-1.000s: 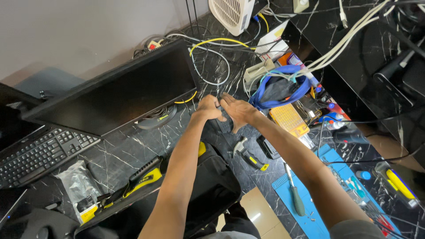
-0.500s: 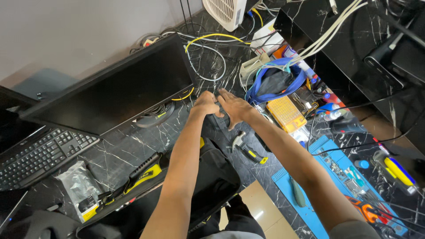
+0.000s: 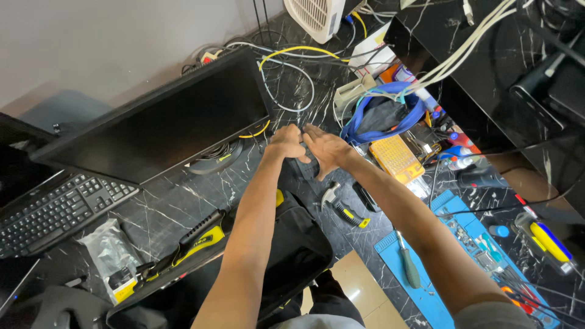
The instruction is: The person organizes various tools and accessories on a cluttered workbench. They place a screwdriver, a power drill, a battery pack, and a pair of pliers into a black tool bag. The person also handles a plastic package and a small black box, arranging them on the table or inside the bag.
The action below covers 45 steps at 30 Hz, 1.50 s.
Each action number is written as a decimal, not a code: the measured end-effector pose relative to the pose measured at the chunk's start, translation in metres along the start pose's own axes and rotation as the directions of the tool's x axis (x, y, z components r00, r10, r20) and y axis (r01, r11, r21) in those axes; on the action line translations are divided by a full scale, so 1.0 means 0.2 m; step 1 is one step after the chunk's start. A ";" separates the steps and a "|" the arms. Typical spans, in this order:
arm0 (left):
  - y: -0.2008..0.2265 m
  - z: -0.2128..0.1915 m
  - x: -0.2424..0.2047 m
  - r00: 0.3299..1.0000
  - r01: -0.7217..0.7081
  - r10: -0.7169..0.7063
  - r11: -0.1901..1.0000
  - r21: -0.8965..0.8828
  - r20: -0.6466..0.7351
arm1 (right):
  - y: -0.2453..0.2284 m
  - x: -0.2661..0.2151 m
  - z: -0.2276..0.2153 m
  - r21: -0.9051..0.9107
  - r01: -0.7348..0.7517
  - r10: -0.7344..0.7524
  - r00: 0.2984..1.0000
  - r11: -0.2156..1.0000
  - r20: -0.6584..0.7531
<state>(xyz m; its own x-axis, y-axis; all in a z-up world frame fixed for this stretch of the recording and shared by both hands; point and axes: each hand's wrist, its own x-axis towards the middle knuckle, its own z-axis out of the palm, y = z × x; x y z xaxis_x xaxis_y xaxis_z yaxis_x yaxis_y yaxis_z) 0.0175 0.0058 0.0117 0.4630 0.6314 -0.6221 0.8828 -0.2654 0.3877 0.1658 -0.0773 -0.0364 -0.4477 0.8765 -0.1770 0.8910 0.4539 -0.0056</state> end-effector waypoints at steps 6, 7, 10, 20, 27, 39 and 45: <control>0.03 -0.01 0.05 0.998 0.069 -0.070 0.997 0.025 0.004 | -0.01 0.00 0.00 -0.007 -0.011 0.012 0.997 1.000 0.072; 0.02 0.01 0.04 0.997 0.072 -0.072 0.997 0.023 0.003 | -0.01 -0.01 -0.01 -0.007 -0.008 0.008 0.997 1.000 0.073; 0.03 0.00 0.00 0.997 0.074 -0.074 0.996 -0.052 -0.011 | -0.02 -0.01 -0.02 -0.008 -0.038 0.039 0.998 0.999 0.048; -0.02 0.12 -0.08 0.980 -0.167 0.179 0.978 0.122 -0.091 | -0.09 -0.23 0.07 0.469 -0.237 0.274 0.962 0.851 -0.010; -0.02 0.23 -0.13 0.929 -0.231 0.272 0.956 0.181 -0.251 | -0.27 -0.27 0.22 0.695 -0.436 0.628 0.778 0.572 -0.029; -0.01 0.21 -0.03 0.919 -0.095 0.055 0.992 -0.083 -0.389 | -0.68 -0.03 0.31 0.705 -0.591 0.895 0.424 0.391 -0.141; 0.00 0.21 0.02 0.932 -0.058 0.015 0.992 -0.108 -0.363 | -0.68 0.00 0.34 0.568 -0.710 0.893 0.437 0.415 -0.106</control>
<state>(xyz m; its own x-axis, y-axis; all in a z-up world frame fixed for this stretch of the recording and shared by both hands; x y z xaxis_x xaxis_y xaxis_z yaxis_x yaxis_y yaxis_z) 0.0223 -0.0215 -0.0201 0.4153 0.8490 -0.3268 0.8409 -0.2212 0.4940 0.0504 -0.1498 -0.1028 0.5919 0.8057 0.0220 0.7309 -0.5251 -0.4359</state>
